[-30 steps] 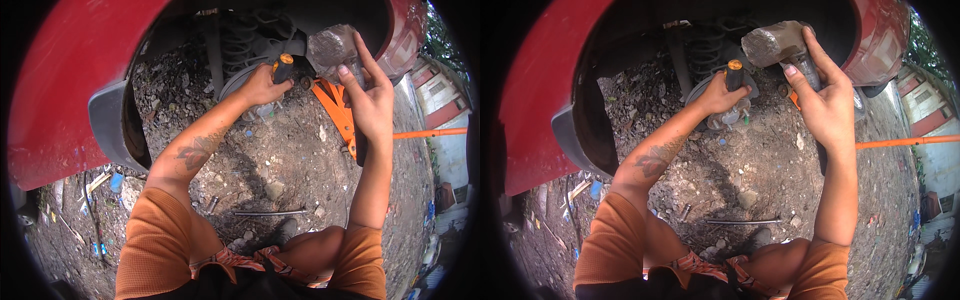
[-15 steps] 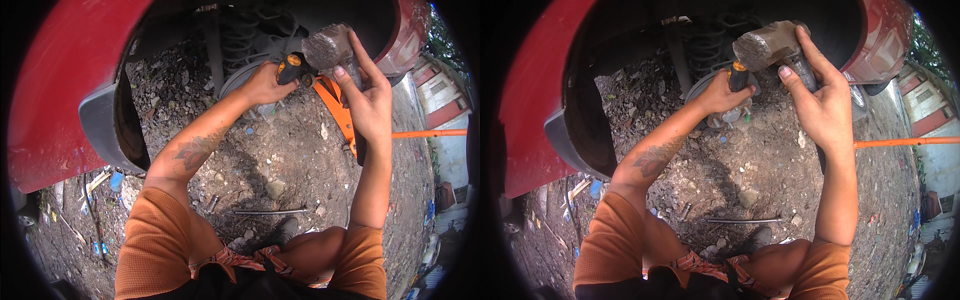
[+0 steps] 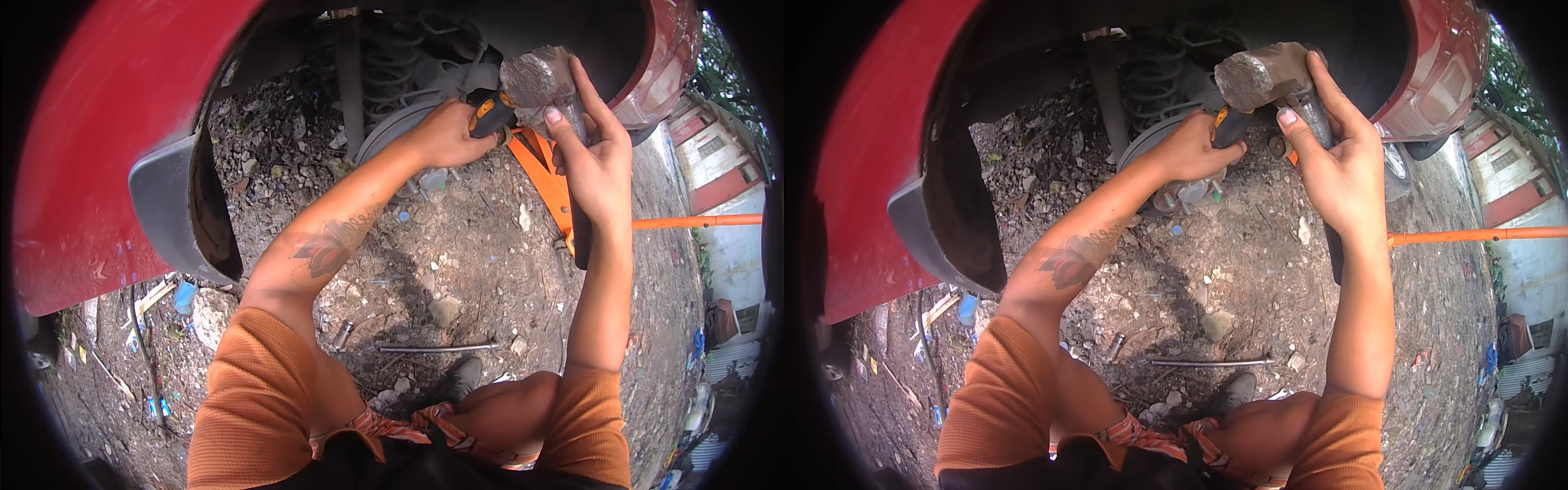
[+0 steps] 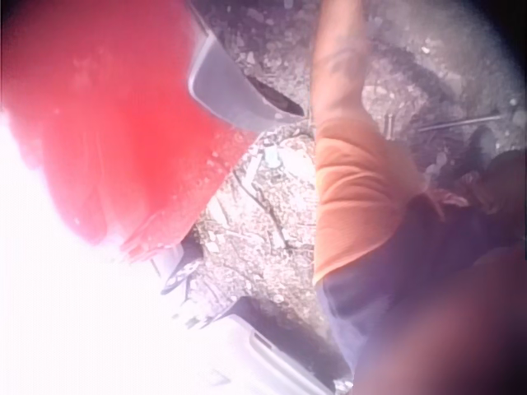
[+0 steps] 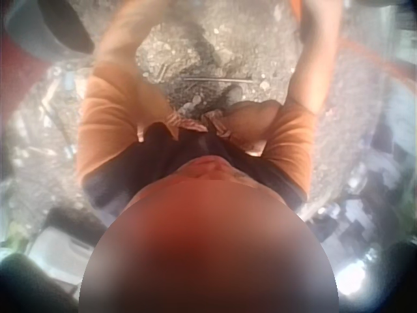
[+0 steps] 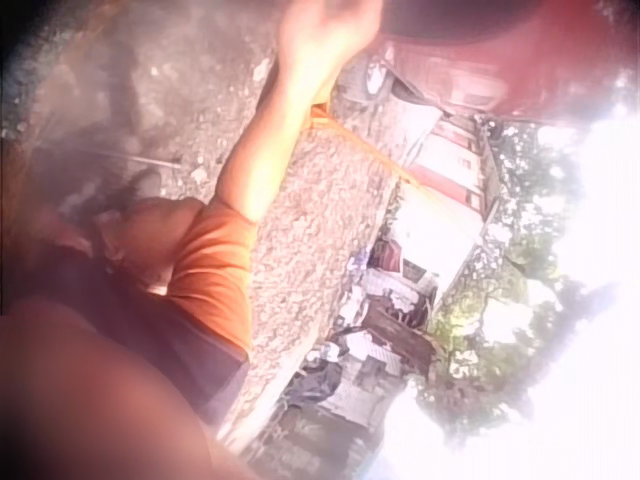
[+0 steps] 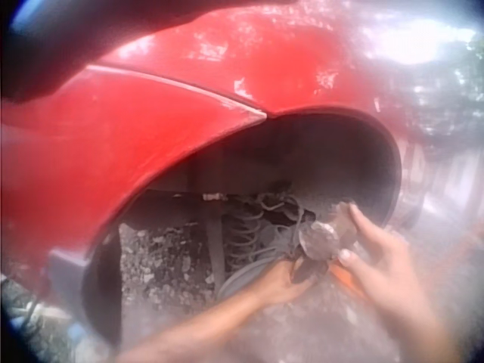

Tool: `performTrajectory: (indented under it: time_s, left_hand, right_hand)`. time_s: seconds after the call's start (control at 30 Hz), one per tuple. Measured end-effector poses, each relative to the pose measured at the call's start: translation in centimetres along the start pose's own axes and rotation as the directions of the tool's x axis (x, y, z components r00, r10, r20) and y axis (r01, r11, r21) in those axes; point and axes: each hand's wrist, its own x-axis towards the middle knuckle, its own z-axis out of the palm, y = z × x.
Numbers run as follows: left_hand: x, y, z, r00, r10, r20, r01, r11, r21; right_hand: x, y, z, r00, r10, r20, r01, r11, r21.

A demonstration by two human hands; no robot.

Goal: The person works on the rear wheel assembly of a red car, using a hammer and a screwdriver to pry and remove the brake drum. After the drum is removed, the person uses a long metal bar to apply force to the wheel hub assembly.

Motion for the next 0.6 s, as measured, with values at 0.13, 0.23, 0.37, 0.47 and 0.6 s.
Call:
performTrajectory:
  time_s: [0.13,0.23,0.37,0.47,0.6]
  left_hand:
    - [-0.1,0.2,-0.4,1.0,0.017,-0.012,-0.016,0.996,0.093]
    - [-0.3,-0.6,-0.1,0.999,0.025,-0.038,-0.026,1.0,-0.003]
    - [-0.2,-0.5,0.0,0.998,0.052,-0.022,-0.051,0.999,0.014]
    - [-0.2,-1.0,0.2,0.996,0.078,-0.048,-0.079,0.997,-0.01]
    - [-0.4,-1.8,0.1,0.996,0.077,-0.046,-0.076,0.997,0.008]
  right_hand:
    - [0.0,0.2,0.0,1.0,-0.002,0.013,0.002,1.0,0.028]
    - [-0.1,-0.5,0.2,0.999,0.03,0.041,-0.033,0.995,0.091]
    - [-0.2,-0.8,0.2,0.996,0.059,0.062,-0.067,0.989,0.135]
    - [-0.2,-0.5,0.3,0.998,0.004,0.057,-0.008,0.997,0.08]
    - [-0.5,-0.7,0.5,0.997,-0.038,0.072,0.036,0.999,0.034]
